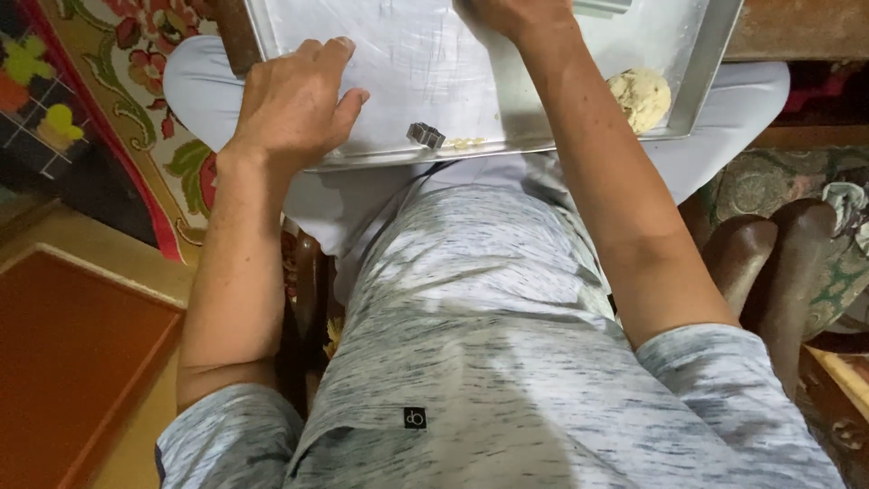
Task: Molding dough into star shapes using a cookie cutter on a metal tray while sitting on the floor.
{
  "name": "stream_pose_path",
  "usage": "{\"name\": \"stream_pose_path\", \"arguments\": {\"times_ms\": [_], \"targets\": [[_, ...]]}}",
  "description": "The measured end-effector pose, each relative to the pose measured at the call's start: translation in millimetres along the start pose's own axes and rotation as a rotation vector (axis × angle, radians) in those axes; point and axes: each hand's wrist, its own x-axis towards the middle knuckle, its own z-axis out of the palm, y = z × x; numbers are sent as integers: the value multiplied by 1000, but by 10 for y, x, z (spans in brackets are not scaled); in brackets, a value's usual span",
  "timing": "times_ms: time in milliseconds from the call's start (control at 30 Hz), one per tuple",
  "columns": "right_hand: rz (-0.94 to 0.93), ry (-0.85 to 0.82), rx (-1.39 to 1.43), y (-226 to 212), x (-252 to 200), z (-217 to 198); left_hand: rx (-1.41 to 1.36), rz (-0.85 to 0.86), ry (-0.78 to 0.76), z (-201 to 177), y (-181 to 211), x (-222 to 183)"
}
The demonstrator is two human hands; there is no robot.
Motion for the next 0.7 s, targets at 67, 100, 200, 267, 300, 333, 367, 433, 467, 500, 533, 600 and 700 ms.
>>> {"name": "stream_pose_path", "arguments": {"times_ms": [67, 100, 200, 267, 300, 333, 367, 433, 467, 500, 533, 600, 700], "targets": [[17, -8, 52, -71, 88, -216, 11, 10, 7, 23, -19, 10], [31, -22, 108, -118, 137, -317, 18, 16, 10, 39, -35, 0], [60, -61, 225, -247, 191, -475, 17, 13, 19, 23, -18, -6], [150, -196, 249, -327, -39, -291, 20, 42, 28, 56, -33, -28], [235, -321, 275, -349, -135, -195, 29, 68, 44, 61, -41, -17], [240, -319, 270, -359, -206, -262, 29, 75, 46, 61, -36, -7], [240, -434, 337, -383, -268, -327, 40, 79, 59, 58, -33, -14], [234, -543, 401, -384, -339, -407, 54, 82, 78, 43, -36, -22], [283, -588, 444, -357, -349, -418, 47, 71, 60, 36, -39, -20], [332, -635, 489, -333, -373, -431, 39, 59, 39, 36, -38, -22], [330, -633, 488, -246, -374, -490, 40, 58, 42, 43, -45, -11], [433, -55, 910, -107, -400, -616, 52, 85, 80, 65, -60, -30], [352, 149, 845, 85, -275, -933, 55, 91, 80, 77, -58, -28]]}}
